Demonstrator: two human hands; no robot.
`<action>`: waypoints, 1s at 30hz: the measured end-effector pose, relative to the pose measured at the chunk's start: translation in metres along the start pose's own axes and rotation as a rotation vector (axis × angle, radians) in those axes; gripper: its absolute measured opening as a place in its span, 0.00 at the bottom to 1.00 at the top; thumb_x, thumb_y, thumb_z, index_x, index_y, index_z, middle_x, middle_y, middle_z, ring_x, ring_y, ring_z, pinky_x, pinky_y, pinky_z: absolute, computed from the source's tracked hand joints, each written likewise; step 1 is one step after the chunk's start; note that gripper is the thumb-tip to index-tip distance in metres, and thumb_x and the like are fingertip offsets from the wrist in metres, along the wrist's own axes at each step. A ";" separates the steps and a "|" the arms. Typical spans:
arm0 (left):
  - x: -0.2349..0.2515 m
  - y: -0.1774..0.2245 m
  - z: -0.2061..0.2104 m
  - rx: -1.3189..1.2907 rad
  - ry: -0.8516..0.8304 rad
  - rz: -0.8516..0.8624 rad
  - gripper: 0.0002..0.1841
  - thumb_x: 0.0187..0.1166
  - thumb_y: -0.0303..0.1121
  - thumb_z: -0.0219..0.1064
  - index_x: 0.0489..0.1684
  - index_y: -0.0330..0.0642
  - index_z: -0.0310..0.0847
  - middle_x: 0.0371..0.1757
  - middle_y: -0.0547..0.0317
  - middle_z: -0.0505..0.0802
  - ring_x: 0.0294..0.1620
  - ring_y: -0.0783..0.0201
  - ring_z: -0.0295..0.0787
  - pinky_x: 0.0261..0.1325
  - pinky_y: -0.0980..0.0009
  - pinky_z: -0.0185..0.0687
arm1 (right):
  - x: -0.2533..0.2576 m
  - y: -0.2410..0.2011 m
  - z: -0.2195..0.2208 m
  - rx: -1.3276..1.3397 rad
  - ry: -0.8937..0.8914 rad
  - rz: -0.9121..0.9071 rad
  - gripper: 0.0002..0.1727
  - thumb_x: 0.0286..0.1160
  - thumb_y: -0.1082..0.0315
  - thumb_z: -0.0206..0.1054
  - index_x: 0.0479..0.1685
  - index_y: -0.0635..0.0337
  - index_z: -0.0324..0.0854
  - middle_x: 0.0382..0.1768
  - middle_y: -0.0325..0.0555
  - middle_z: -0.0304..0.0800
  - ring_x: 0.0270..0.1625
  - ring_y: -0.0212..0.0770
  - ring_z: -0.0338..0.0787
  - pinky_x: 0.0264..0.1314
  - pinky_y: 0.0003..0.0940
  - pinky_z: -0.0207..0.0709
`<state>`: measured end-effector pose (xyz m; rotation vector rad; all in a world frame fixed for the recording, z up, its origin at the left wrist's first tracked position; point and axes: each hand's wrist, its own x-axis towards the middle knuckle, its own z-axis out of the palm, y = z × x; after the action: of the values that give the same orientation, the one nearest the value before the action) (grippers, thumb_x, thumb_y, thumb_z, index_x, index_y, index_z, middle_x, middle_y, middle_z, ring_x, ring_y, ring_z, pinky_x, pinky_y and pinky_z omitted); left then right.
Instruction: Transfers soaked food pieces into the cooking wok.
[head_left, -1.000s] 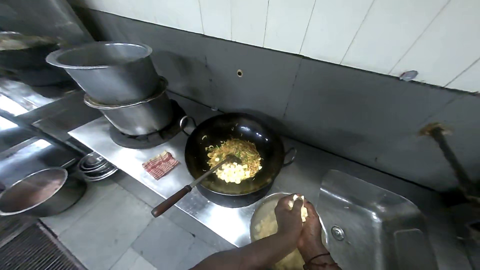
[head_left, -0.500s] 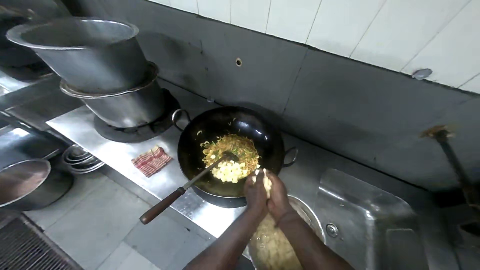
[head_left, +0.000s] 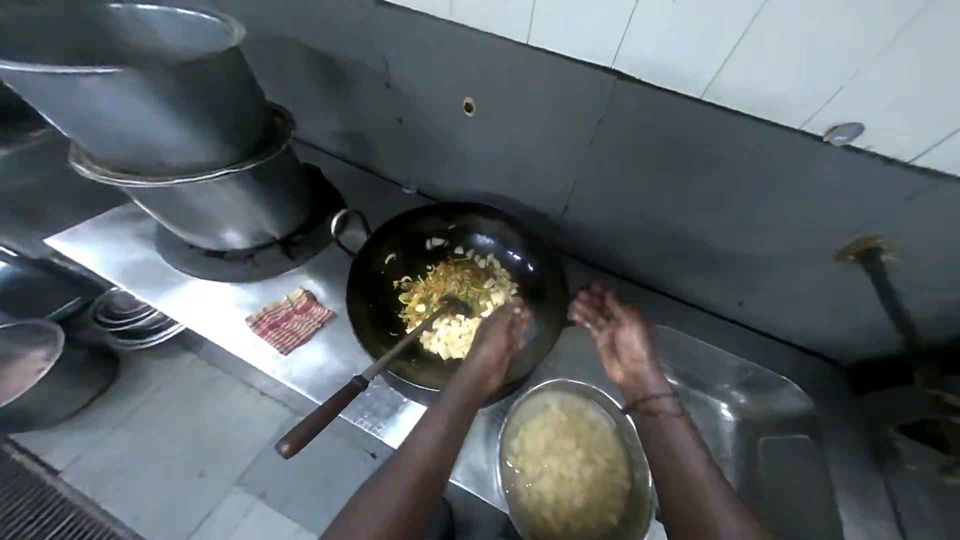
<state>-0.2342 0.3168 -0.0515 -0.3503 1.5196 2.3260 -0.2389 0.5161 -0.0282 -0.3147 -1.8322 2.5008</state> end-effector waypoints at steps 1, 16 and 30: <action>-0.018 -0.016 -0.002 0.048 -0.090 -0.019 0.27 0.94 0.53 0.42 0.80 0.50 0.72 0.66 0.59 0.88 0.61 0.62 0.86 0.64 0.59 0.81 | -0.014 0.011 -0.007 -0.056 0.028 0.011 0.18 0.95 0.61 0.49 0.68 0.59 0.79 0.53 0.46 0.92 0.51 0.40 0.94 0.58 0.38 0.88; -0.020 -0.160 -0.016 0.799 -0.430 -0.176 0.24 0.90 0.45 0.58 0.75 0.37 0.78 0.74 0.41 0.84 0.75 0.46 0.81 0.78 0.44 0.73 | -0.101 0.119 -0.126 -0.837 0.118 0.254 0.13 0.87 0.66 0.63 0.59 0.63 0.87 0.54 0.52 0.92 0.54 0.46 0.91 0.61 0.47 0.84; 0.020 -0.217 -0.009 1.326 -0.131 -0.116 0.35 0.84 0.47 0.66 0.87 0.37 0.64 0.86 0.38 0.72 0.87 0.42 0.67 0.88 0.44 0.59 | -0.026 0.158 -0.167 -1.406 -0.208 0.255 0.27 0.86 0.58 0.62 0.82 0.53 0.74 0.77 0.56 0.81 0.78 0.59 0.80 0.80 0.64 0.71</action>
<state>-0.1637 0.3914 -0.2435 0.0768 2.4216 0.8341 -0.1686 0.6208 -0.2217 -0.2764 -3.4395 0.8533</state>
